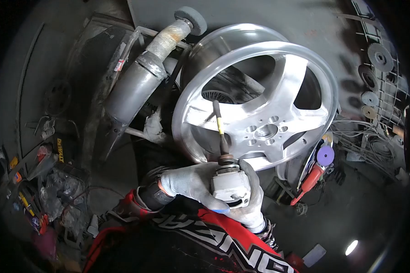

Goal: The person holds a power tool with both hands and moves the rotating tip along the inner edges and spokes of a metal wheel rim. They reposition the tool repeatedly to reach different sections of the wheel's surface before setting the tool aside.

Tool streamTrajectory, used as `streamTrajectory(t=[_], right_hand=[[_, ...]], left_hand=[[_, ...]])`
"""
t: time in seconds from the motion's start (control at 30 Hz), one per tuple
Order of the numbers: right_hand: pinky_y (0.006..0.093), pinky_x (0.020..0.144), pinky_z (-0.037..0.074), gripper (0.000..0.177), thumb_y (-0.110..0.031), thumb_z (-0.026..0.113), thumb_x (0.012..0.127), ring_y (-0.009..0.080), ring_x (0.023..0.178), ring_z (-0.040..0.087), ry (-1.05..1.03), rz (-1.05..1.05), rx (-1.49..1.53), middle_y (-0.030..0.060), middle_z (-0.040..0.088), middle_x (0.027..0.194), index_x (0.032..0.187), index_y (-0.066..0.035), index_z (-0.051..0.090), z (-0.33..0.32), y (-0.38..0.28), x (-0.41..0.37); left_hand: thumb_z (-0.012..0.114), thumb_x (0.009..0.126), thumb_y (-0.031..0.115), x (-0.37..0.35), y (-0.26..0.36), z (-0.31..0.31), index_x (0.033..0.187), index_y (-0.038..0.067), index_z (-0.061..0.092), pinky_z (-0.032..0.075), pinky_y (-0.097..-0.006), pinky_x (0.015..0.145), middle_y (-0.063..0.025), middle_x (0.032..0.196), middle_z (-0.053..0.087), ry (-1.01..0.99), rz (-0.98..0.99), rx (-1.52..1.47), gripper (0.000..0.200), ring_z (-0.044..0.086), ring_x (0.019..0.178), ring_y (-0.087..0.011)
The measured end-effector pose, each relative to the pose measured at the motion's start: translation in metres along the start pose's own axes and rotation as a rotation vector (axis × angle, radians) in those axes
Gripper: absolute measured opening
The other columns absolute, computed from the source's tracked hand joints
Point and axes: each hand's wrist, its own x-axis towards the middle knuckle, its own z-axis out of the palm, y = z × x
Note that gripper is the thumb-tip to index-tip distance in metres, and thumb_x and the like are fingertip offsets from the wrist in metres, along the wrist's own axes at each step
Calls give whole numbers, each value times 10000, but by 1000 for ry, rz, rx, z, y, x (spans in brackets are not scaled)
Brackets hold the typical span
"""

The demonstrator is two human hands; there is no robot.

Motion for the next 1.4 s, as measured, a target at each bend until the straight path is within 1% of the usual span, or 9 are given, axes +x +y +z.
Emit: streamTrajectory(t=[0.3, 0.5, 0.63, 0.87, 1.13, 1.23, 1.3, 1.33, 1.4], right_hand=[[427, 918, 562, 924, -198, 916, 670, 352, 1084, 687, 65, 29, -49, 253, 624, 1259, 1417, 53, 434, -31, 6, -5], [421, 913, 567, 958, -243, 938, 665, 331, 1071, 699, 108, 158, -5, 241, 650, 1216, 1424, 52, 433, -44, 16, -6], [418, 906, 567, 958, -233, 930, 664, 334, 1072, 698, 73, 36, -80, 248, 654, 1202, 1424, 64, 429, -40, 13, 0], [425, 905, 566, 845, -212, 892, 694, 390, 1066, 694, 43, 19, 0, 271, 649, 1193, 1366, 86, 477, -19, 11, 0], [424, 921, 562, 877, -233, 913, 682, 370, 1087, 689, -21, 44, 16, 274, 643, 1203, 1372, 79, 473, -14, 6, 5], [419, 916, 561, 897, -229, 917, 682, 353, 1084, 690, 52, 40, 10, 260, 632, 1234, 1389, 75, 457, -22, 12, -3], [415, 913, 560, 923, -229, 923, 680, 343, 1082, 689, 88, 91, 19, 253, 619, 1259, 1407, 69, 438, -29, 13, -9], [419, 912, 561, 944, -240, 929, 675, 341, 1080, 690, 86, 76, 14, 253, 614, 1267, 1417, 61, 430, -31, 7, -5], [417, 908, 562, 942, -242, 930, 673, 342, 1075, 692, 100, 100, 15, 256, 619, 1254, 1415, 59, 434, -27, 10, -9]], left_hand=[[878, 738, 197, 44, 3, 8, 1193, 38, 644, 520, -324, 941, -27, 1113, 685, -44, -31, -207, 536, 618, 1039, -126], [892, 718, 212, 62, 8, 5, 1196, 32, 641, 527, -326, 938, -33, 1102, 690, -49, -34, -29, 569, 627, 1017, -128], [878, 730, 227, 54, -4, 5, 1178, 31, 644, 534, -320, 922, -42, 1087, 698, -34, 14, -61, 542, 642, 994, -136], [868, 754, 266, 25, 2, 5, 1187, 35, 642, 525, -324, 931, -53, 1104, 695, -11, -11, -10, 541, 648, 1006, -158], [861, 766, 250, 14, 0, 7, 1213, 45, 637, 521, -328, 934, -54, 1126, 690, 78, 57, 123, 540, 647, 1021, -160], [862, 765, 229, 29, 1, 9, 1210, 40, 637, 519, -318, 929, -48, 1117, 692, 53, 43, 0, 532, 642, 1016, -141], [865, 757, 206, 39, 8, 7, 1197, 33, 638, 520, -308, 916, -41, 1108, 695, -24, -98, -81, 524, 636, 1007, -123], [872, 744, 195, 43, 3, 10, 1175, 34, 648, 523, -304, 903, -37, 1105, 696, -19, -83, -183, 513, 633, 1001, -114], [874, 738, 194, 44, 5, 6, 1176, 34, 648, 524, -305, 907, -38, 1106, 695, -42, -84, -116, 518, 634, 1001, -117]])
